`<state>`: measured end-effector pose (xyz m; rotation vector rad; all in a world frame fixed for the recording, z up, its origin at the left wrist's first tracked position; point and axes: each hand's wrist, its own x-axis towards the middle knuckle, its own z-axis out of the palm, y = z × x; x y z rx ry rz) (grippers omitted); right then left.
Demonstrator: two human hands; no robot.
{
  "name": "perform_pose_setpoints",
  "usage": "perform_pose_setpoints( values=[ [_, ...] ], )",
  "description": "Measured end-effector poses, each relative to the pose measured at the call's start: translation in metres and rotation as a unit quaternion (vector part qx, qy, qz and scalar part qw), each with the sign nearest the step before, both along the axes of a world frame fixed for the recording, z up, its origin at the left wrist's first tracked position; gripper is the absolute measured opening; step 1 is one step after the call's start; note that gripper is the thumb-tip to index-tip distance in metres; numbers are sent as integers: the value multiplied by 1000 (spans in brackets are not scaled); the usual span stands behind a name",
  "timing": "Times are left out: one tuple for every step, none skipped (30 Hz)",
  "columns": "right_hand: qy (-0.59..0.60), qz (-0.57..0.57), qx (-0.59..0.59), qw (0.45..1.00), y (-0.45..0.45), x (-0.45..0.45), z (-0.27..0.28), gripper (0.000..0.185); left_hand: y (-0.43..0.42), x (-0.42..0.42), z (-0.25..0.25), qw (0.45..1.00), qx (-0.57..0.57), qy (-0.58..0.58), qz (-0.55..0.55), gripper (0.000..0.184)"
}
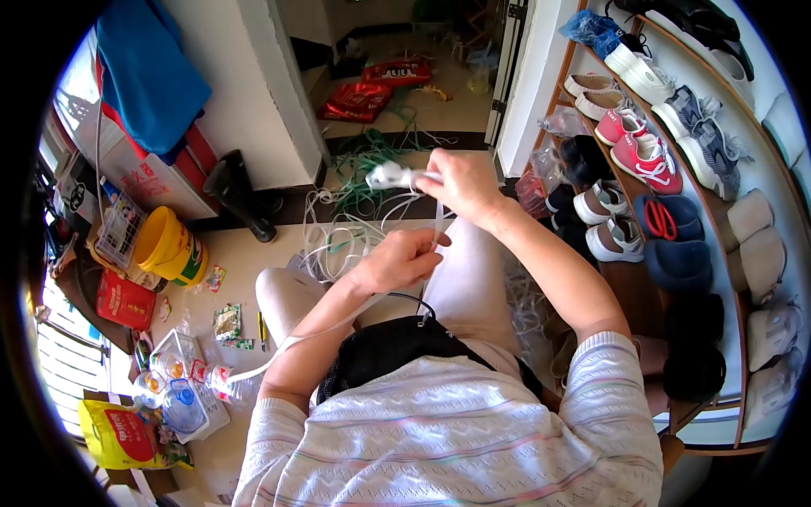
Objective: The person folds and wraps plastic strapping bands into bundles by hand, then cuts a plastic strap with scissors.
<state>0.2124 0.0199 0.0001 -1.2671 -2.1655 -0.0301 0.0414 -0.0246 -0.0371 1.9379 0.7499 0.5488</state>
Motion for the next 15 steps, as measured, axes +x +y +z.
perform_pose_setpoints(
  values=[
    [1, -14, -78, 997, -3, -2, -2, 27, 2, -3, 2, 993, 117, 11, 11, 22],
    [-27, 9, -85, 996, -6, -1, -8, 27, 5, -10, 4, 973, 230, 23, 22, 19],
    [-55, 32, -94, 994, -8, 3, -17, 27, 8, -17, 10, 966, 256, 30, 33, 17],
    [-82, 55, -102, 990, -9, 6, -26, 27, 11, -24, 18, 958, 281, 37, 45, 15],
    [-74, 123, -142, 979, -9, 9, -36, 27, 16, -32, 27, 963, 259, 62, 39, 16],
    [-54, 171, -247, 952, -19, 5, -20, 23, 23, -39, 29, 966, 254, 17, 33, 16],
    [9, 171, -356, 919, -24, 4, -12, 19, 27, -46, 32, 994, 95, -33, 33, 15],
    [71, 167, -459, 870, -27, 3, -6, 16, 30, -50, 34, 994, -66, -82, 33, 15],
    [108, 210, -472, 849, -29, 4, -2, 15, 32, -53, 31, 987, -100, -118, 37, 14],
    [145, 253, -483, 826, -31, 6, 1, 14, 36, -54, 25, 978, -134, -155, 42, 14],
    [180, 294, -492, 799, -33, 8, 6, 14, 40, -54, 18, 966, -167, -192, 47, 14],
    [209, 307, -495, 786, -35, 9, 11, 14, 43, -56, 12, 953, -198, -228, 20, 14],
    [240, 320, -496, 771, -37, 9, 17, 15, 46, -58, 6, 938, -229, -262, -7, 14],
    [271, 331, -497, 755, -39, 9, 20, 16, 47, -59, 1, 919, -259, -295, -34, 15],
    [307, 344, -494, 737, -35, 13, 21, 20, 38, -51, -7, 919, -246, -310, 12, 16]
  ],
)
